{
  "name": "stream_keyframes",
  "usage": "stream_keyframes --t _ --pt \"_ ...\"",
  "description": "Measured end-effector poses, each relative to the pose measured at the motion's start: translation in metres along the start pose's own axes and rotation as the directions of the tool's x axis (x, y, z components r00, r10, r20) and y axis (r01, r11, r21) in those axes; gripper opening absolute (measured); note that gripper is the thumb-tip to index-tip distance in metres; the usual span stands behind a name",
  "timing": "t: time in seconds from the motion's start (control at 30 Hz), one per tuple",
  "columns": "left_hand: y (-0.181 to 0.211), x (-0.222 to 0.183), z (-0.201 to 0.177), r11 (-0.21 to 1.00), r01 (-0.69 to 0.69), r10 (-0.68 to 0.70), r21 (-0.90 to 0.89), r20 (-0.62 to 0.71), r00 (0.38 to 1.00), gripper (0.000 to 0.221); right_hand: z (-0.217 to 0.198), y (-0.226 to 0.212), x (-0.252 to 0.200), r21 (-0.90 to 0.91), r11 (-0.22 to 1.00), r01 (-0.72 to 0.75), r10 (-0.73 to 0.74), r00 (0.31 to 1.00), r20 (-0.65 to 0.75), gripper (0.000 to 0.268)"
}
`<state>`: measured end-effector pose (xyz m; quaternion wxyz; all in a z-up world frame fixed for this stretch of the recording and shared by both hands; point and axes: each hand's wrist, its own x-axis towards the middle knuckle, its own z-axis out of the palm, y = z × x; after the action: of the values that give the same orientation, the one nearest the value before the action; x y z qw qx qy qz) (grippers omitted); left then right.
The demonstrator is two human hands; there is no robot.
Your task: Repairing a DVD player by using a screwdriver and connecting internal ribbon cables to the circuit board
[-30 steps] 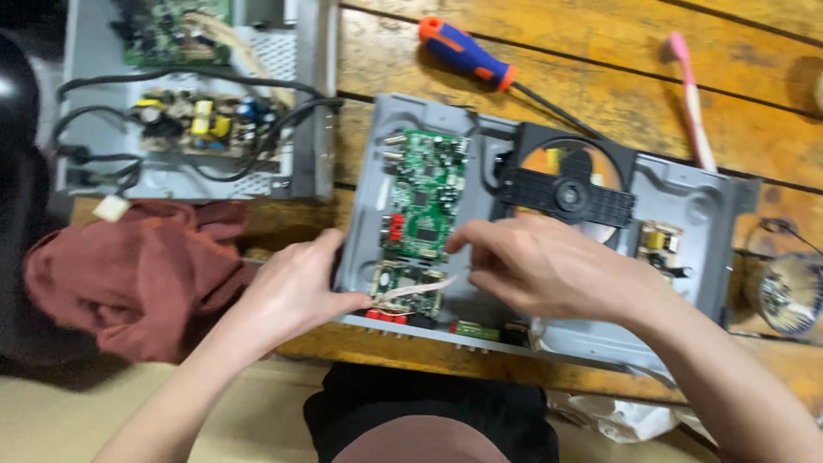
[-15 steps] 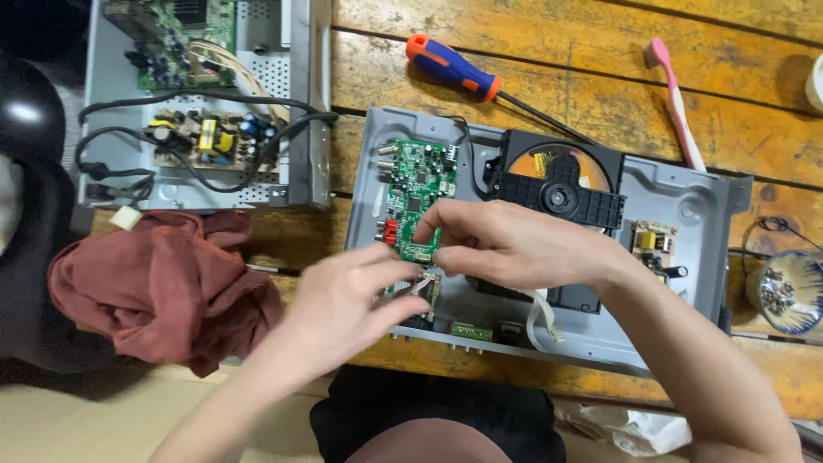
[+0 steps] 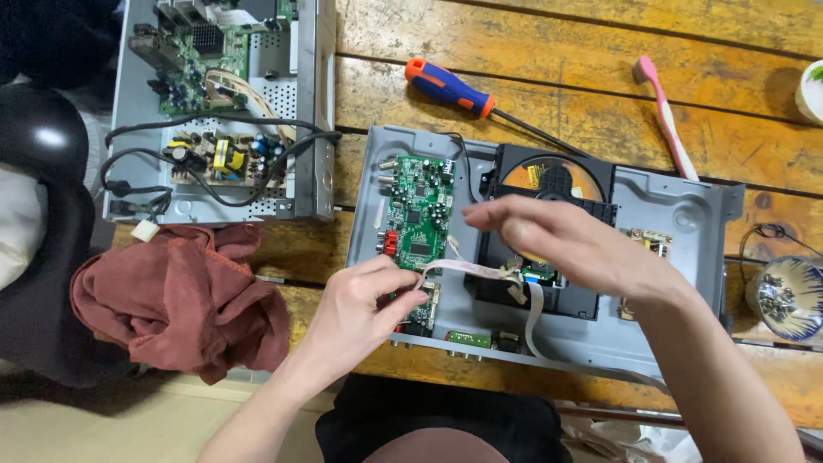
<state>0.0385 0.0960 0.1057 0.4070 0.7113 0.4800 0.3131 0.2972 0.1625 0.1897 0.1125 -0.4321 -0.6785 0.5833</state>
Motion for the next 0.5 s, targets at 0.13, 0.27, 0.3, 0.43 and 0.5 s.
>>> stream_keyframes --t 0.13,0.27,0.3,0.43,0.5 --pt "0.001 -0.003 0.001 0.999 0.016 -0.016 -0.041 -0.013 1.0 0.007 0.01 0.014 -0.024 -0.175 0.983 0.061 -0.075 0.994 -0.076 0.056" --pt "0.004 -0.005 0.001 0.999 -0.009 0.009 -0.032 -0.003 1.0 0.014 0.029 0.025 -0.042 -0.514 0.838 0.186 -0.315 0.933 -0.176 0.055" --pt "0.005 -0.005 0.001 0.999 0.013 -0.012 -0.049 0.015 1.0 0.012 0.034 0.027 -0.045 -0.57 0.798 0.195 -0.37 0.906 -0.208 0.047" --pt "0.006 -0.007 -0.001 0.996 0.013 -0.012 -0.092 0.01 1.0 0.012 0.043 0.04 -0.051 -0.578 0.812 0.085 -0.303 0.907 -0.291 0.043" --pt "0.006 -0.006 -0.002 0.991 0.018 -0.019 -0.134 -0.004 1.0 0.01 0.044 0.043 -0.053 -0.547 0.833 0.078 -0.288 0.907 -0.308 0.043"
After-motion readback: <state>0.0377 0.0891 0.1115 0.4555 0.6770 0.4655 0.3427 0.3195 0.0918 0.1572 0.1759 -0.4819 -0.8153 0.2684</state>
